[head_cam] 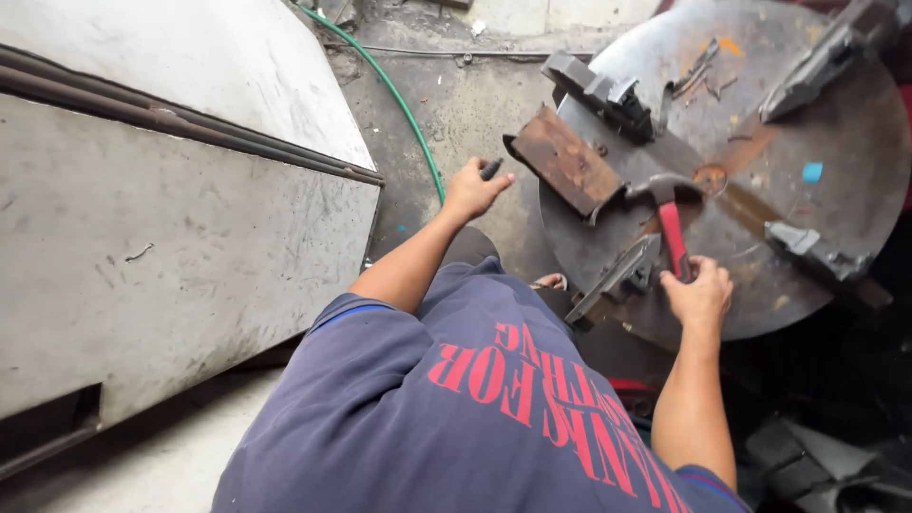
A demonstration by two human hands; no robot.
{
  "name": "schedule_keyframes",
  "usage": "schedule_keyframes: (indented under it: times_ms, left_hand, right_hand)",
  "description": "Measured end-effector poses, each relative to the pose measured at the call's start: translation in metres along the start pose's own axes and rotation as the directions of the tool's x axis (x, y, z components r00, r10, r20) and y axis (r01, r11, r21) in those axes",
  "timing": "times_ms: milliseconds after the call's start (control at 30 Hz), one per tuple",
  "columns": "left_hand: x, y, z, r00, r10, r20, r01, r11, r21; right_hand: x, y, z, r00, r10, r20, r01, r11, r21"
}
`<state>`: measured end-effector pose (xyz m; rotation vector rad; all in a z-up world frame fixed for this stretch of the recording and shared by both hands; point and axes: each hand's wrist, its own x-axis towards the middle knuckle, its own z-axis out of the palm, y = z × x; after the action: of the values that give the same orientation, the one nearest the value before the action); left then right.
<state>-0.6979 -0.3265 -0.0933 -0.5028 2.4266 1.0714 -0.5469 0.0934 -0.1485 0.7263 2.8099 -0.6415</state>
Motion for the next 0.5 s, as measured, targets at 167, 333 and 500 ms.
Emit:
schedule_keyframes:
  times_ms: [167,333,500]
  left_hand:
    - [0.069,-0.017,-0.003,0.989,-0.105,0.101,0.127,0.963,-0.239]
    - [0.114,-0.008,-0.007,0.907,-0.051,0.418,0.295,0.786,-0.543]
    - [0.142,0.026,-0.046,0.698,0.002,0.717,0.367,0.858,-0.360]
  right_hand:
    - [0.039,0.031,0.034,0.999,0.042,0.014,-0.042,0.999,-0.010]
    - [0.046,0.063,0.050,0.980,0.195,-0.033,-0.185,0.962,0.199]
    - [0.020,0.014,-0.015,0.981,0.161,-0.107,-0.132,0.963,0.237]
